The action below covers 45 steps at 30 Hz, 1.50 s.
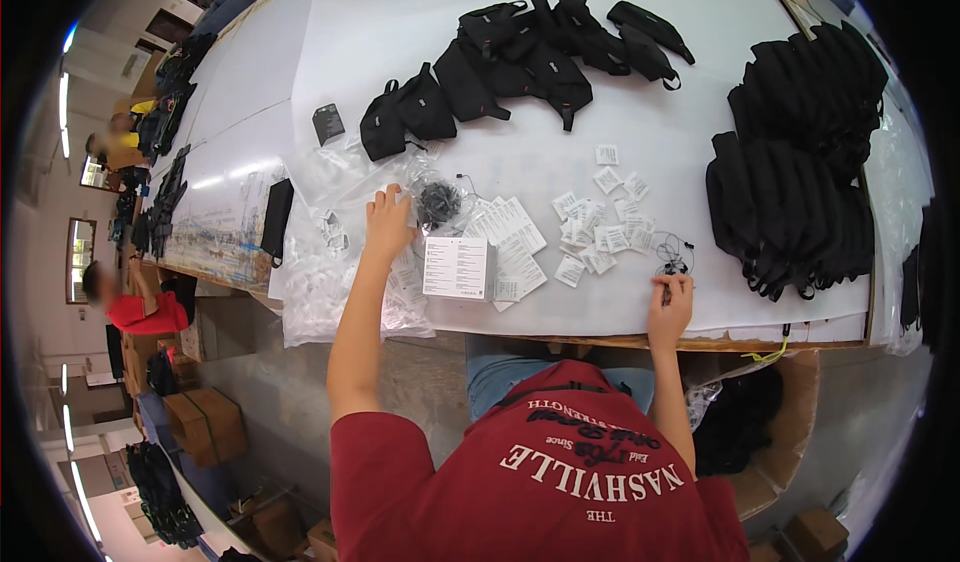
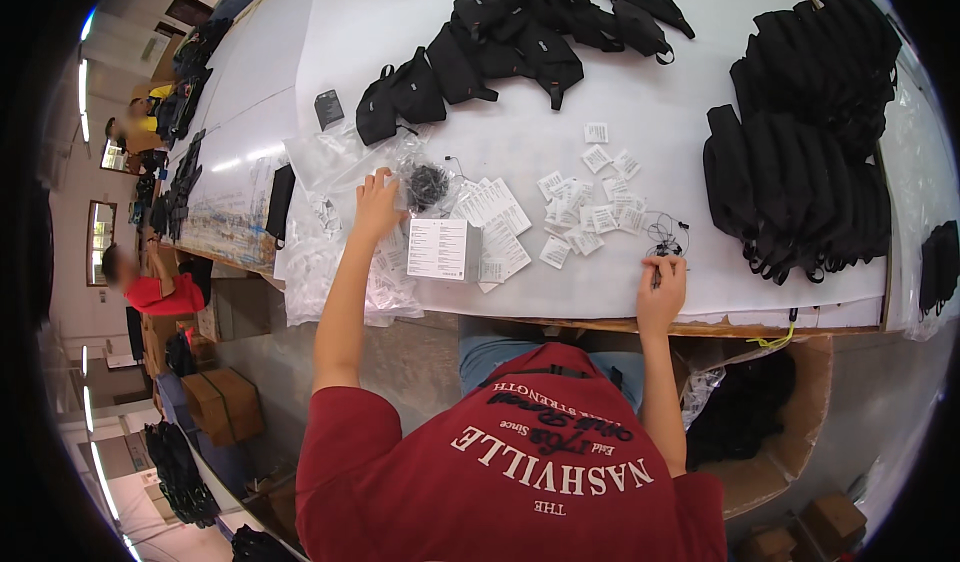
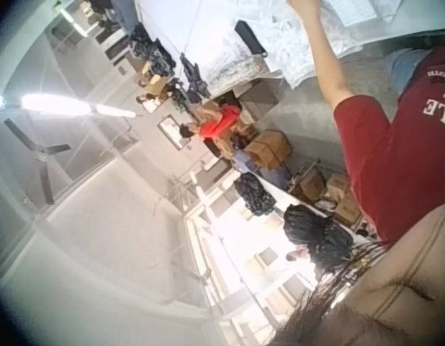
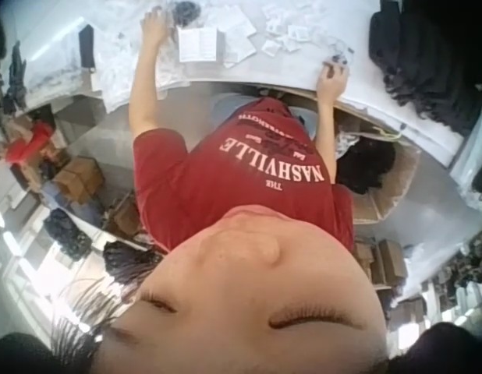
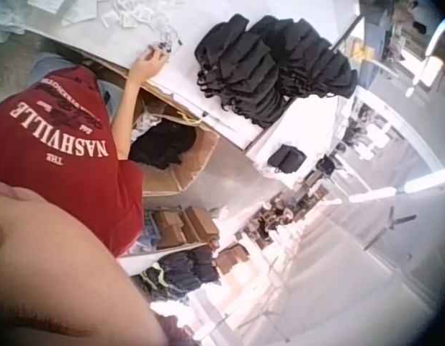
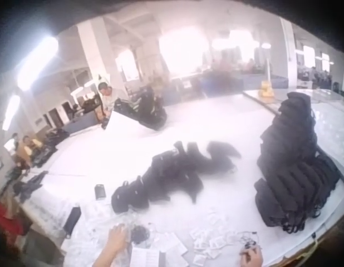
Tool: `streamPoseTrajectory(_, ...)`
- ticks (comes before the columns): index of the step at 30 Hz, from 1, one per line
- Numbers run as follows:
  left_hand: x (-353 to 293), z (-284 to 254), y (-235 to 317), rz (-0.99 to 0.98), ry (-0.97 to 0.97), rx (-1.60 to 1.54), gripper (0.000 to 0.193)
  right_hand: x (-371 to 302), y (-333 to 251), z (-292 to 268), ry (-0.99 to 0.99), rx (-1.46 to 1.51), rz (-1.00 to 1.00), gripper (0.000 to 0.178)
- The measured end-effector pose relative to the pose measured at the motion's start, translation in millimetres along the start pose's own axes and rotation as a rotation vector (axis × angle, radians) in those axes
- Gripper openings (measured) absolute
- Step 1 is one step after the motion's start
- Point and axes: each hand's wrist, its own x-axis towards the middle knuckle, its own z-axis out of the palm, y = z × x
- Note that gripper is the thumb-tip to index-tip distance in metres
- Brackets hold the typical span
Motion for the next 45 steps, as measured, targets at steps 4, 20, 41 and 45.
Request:
streamPoseTrajectory(4,10.0,8.7,-9.4,0.016,0.061,0.050,0.048,-1.3,-1.3,-0.1,-0.014,0.002,0.044,0.009)
streamPoseTrajectory(20,6.9,-1.4,-23.6,-0.066,0.430,-0.627,0.009,0.2,-0.9,-0.7,-0.010,0.004,0.013,0.010)
streamPoseTrajectory(41,16.8,-8.7,0.9,-0.203,0.046,-0.450,0.024,0.4,-1.5,1.5,0.002,0.017,0.004,0.008)
streamPoseTrajectory(45,-0.7,29.1,-1.0,-0.304,-0.025,-0.421,0.042,0.7,-2.2,-2.1,0.013,-0.013,0.005,0.009)
